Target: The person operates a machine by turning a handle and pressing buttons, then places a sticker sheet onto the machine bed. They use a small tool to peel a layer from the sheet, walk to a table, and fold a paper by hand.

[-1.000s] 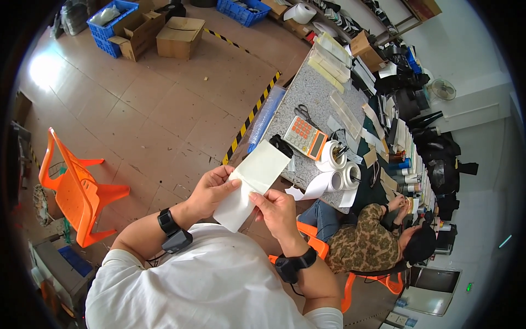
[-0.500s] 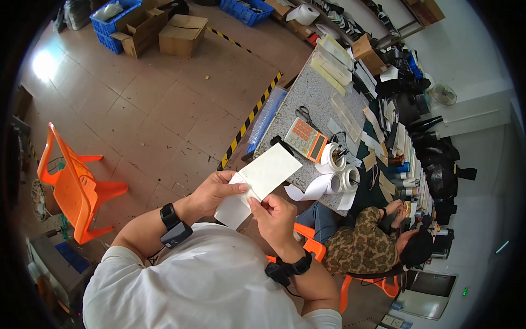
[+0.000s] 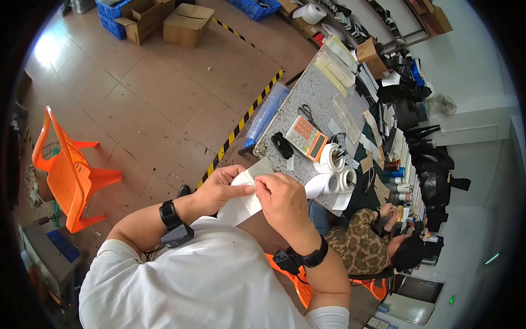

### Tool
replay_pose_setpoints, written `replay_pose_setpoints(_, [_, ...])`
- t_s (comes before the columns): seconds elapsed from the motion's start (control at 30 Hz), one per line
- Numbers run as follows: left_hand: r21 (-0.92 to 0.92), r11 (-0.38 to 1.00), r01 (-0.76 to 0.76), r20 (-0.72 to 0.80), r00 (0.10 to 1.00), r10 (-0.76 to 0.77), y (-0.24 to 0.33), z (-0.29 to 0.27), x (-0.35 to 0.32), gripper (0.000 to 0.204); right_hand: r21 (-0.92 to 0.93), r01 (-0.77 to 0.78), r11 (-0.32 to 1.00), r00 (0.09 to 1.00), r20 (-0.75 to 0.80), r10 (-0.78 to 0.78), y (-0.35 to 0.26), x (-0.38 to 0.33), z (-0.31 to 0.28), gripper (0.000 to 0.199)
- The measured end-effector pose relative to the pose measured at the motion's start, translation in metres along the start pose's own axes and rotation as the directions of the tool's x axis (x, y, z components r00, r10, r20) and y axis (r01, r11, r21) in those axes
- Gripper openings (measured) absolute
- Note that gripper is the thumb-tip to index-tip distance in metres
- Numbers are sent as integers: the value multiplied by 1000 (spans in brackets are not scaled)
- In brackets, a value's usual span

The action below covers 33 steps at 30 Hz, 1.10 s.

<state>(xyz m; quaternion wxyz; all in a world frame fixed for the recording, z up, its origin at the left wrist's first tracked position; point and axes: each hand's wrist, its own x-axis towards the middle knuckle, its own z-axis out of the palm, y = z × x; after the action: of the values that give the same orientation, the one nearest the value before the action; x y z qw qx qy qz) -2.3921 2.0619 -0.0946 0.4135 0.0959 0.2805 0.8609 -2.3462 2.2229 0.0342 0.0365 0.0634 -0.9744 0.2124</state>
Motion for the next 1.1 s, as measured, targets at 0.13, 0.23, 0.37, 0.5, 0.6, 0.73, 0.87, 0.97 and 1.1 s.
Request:
replay_pose_setpoints(0.13, [-2,1000,2,-63,998,-2,2,4,-4,18,58,-78,995,996,40,75,-1,1,5,13])
replay_pose_setpoints(0.23, [55,998,23,-93,995,-18,5,4,-5,18,93,-127,988,991,60,122,0,3,7,13])
replay_pose_setpoints(0.37, [127,991,33,-117,993,-18,7,5,-6,18,121,-161,980,986,75,152,0,5,9,12])
replay_pose_setpoints(0.5, [253,967,33,-141,990,3,5,1,-7,19,94,-148,984,985,98,139,1,7,10,10])
replay_pose_setpoints(0.6, [330,942,54,-159,987,-1,2,-2,-7,19,50,-105,993,990,103,100,4,6,14,9])
replay_pose_setpoints(0.73, [362,928,88,-179,984,-24,3,0,-7,19,13,-62,998,995,78,61,7,1,21,8])
replay_pose_setpoints(0.87, [313,945,98,-172,984,-45,12,6,-10,20,49,-72,996,996,58,69,9,-1,20,9])
replay_pose_setpoints(0.97, [278,952,127,-170,982,-81,15,7,-11,22,156,-155,976,987,63,147,9,-3,18,10])
replay_pose_setpoints(1.1, [271,953,133,-166,982,-89,10,4,-10,23,174,-210,962,977,74,200,7,-3,16,10])
